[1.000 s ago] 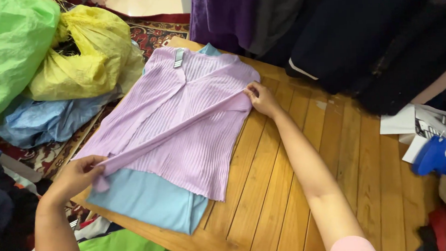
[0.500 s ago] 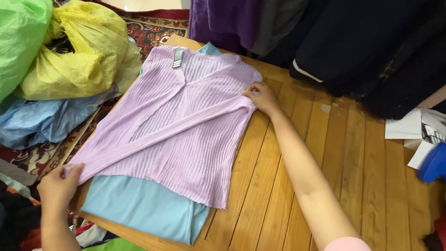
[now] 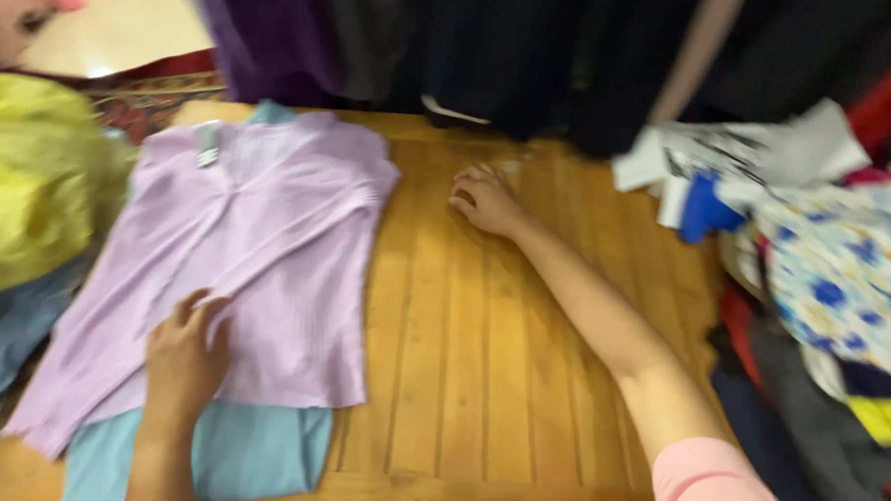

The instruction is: Tagging and folding various garments on a low wooden table

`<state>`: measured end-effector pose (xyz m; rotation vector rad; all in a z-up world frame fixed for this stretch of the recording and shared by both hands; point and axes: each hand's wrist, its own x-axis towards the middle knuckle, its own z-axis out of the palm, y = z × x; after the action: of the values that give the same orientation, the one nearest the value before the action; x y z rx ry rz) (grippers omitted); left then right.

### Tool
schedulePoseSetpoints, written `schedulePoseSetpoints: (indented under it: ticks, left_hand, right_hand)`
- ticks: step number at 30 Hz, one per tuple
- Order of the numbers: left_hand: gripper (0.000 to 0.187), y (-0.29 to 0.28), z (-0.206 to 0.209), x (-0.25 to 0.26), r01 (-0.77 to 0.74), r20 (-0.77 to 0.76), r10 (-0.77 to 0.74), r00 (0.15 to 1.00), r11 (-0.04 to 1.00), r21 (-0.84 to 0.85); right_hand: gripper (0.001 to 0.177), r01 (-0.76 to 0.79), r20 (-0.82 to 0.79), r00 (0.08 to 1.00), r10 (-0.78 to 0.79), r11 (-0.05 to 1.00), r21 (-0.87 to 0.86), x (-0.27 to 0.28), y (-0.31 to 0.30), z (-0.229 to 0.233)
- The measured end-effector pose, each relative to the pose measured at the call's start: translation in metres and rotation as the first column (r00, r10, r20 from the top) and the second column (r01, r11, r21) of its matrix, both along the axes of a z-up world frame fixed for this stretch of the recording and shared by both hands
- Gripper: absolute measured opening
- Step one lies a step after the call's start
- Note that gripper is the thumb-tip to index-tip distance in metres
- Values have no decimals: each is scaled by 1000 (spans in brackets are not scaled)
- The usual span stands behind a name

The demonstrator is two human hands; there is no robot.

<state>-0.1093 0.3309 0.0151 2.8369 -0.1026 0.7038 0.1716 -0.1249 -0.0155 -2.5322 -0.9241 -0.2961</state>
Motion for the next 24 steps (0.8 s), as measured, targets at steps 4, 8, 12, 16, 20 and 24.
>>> schedulePoseSetpoints:
  ticks: [4,8,12,16,20,24]
  left_hand:
    - [30,-116,21,63,212,-80,-211,974,977,5]
    - [29,-243,35,116,477,-169,-480,861,877,-62]
    - [26,-385,66,130,623,-142,-615,776,782,19]
    - [36,-521,61,154,789,-157,-818,554,576,-214]
    - [35,-653,76,133,898,-6,-931,366,355,-260]
    - [49,-757,81,120,913,5,-921,389,385,-132]
  right_hand:
    - [14,167,28,986,-166,984,-67,-33,-111,36]
    - [19,268,152,957,-246,951,-153,-66,-240,64]
    - [17,409,228,905,-360,884,-225,-99,-376,93]
    - [18,532,250,842,-478,813,-238,-169,-488,147]
    - [31,711,127,693,-710,645,-279,-242,-589,166]
    - [43,782,-340,481,-808,571,-250,-303,-606,166]
